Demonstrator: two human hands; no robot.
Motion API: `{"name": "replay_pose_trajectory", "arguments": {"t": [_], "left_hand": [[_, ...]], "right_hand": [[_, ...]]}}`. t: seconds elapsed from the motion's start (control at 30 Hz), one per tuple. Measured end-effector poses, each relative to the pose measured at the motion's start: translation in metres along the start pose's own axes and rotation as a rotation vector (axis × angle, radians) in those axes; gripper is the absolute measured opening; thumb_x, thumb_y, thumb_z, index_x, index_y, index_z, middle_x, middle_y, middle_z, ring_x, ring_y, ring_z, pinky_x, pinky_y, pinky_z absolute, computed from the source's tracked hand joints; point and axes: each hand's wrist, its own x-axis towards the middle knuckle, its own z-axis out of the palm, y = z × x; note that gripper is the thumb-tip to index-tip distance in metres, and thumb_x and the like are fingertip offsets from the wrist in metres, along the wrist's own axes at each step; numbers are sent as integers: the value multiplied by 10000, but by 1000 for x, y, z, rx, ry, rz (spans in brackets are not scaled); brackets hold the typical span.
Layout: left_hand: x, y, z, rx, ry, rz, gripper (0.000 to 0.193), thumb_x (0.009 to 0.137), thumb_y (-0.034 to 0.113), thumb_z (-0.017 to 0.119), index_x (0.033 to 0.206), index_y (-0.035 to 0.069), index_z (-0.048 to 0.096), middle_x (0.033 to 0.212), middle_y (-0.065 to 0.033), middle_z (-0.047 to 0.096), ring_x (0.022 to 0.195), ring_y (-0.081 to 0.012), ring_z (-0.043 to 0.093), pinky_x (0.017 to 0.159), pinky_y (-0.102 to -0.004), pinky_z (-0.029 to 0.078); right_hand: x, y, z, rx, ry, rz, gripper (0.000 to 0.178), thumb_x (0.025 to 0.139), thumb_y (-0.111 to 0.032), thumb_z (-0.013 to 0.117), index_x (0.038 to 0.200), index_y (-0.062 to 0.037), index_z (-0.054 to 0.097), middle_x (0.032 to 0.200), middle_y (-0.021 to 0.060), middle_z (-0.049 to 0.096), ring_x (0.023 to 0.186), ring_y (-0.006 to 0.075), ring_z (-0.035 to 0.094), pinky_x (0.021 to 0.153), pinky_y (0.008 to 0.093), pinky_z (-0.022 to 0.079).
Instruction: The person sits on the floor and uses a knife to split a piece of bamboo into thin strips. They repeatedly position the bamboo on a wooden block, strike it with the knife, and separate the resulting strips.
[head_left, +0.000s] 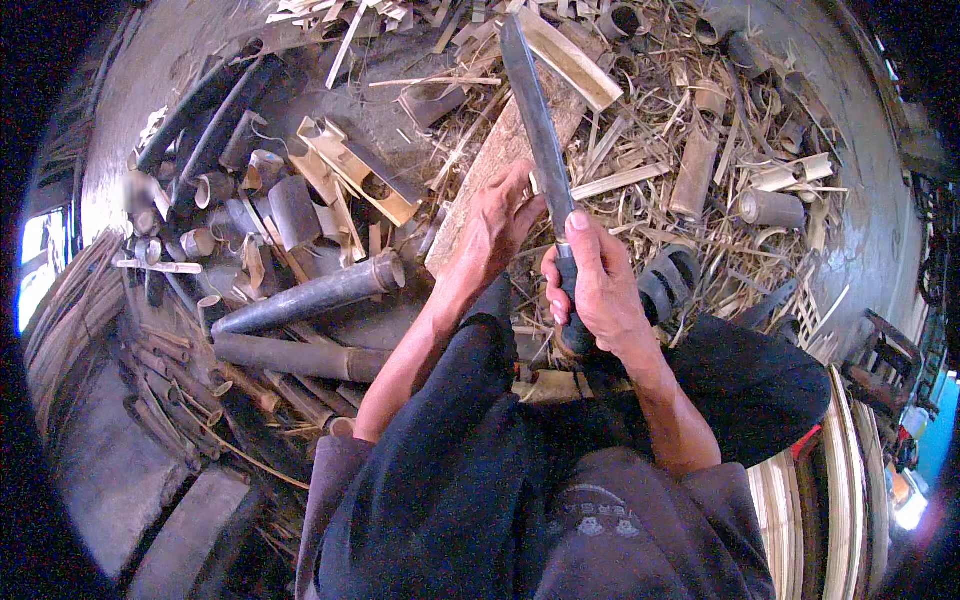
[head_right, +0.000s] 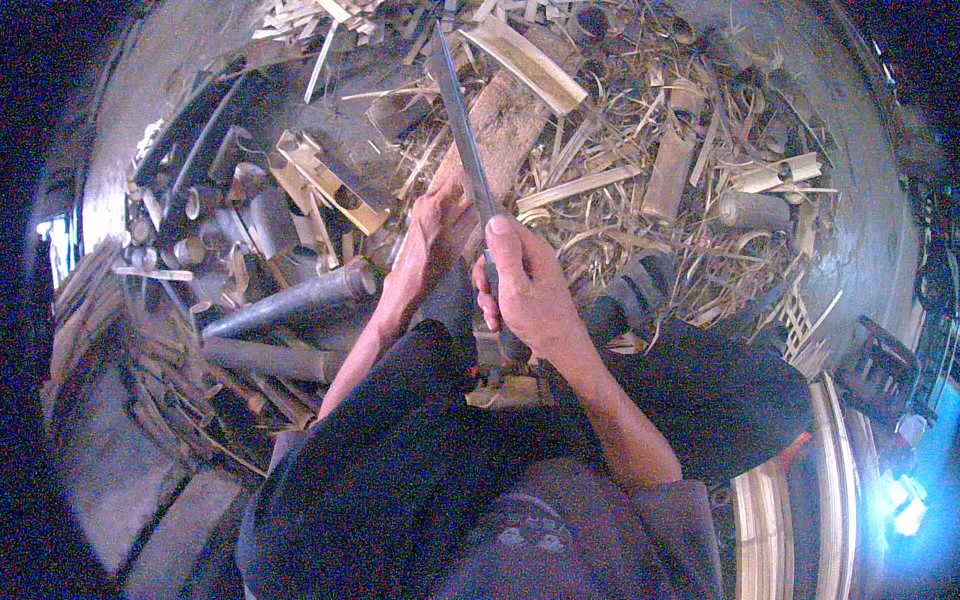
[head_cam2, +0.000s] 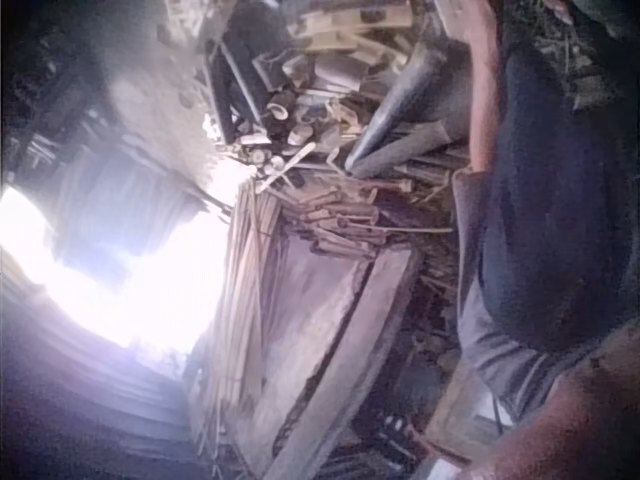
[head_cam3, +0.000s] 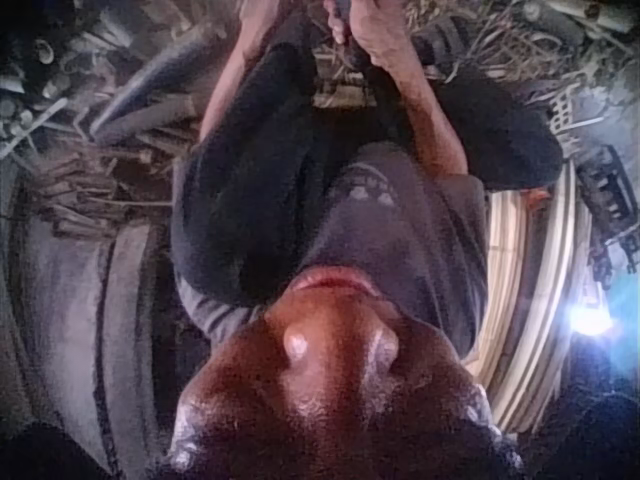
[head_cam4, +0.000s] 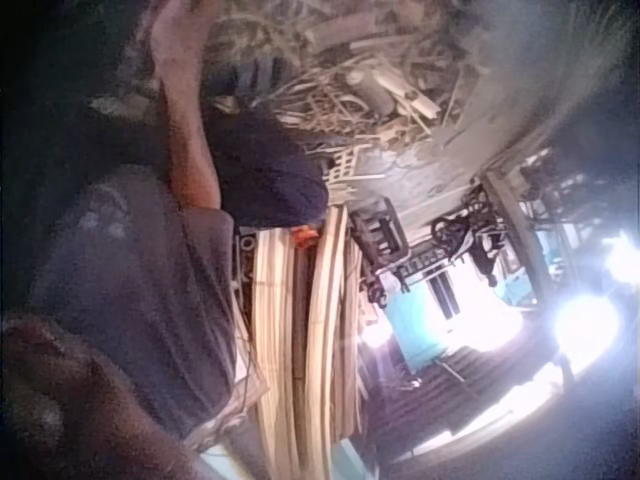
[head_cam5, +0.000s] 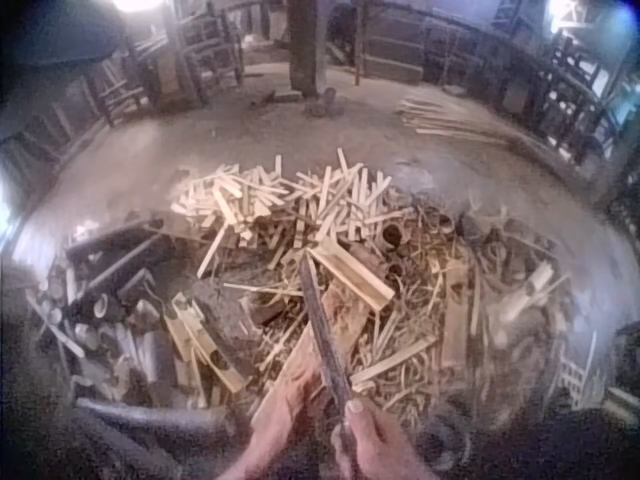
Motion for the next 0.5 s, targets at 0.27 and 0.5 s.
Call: {"name": "replay_pose_trajectory", "arguments": {"t": [0.27, 0.5], "left_hand": [[0, -1, 1, 60, 67, 113, 209, 814, 39, 626, 984, 33, 503, 767, -179, 532, 717, -361, 563, 623, -412, 446], [7, 2, 5, 5, 71, 164, 190, 815, 39, 617, 974, 37, 513, 769, -158, 520, 699, -330, 547, 624, -411, 446]], "right_hand": [[4, 13, -3, -312, 35, -186, 481, 995, -406, 379, 1333, -67, 426, 610, -5, 453, 441, 58, 425, 387, 215, 365], [0, 4, -1, -319, 52, -312, 496, 1002, -366, 378, 1407, -80, 364, 609, -20, 444, 447, 50, 410, 399, 206, 357]]}}
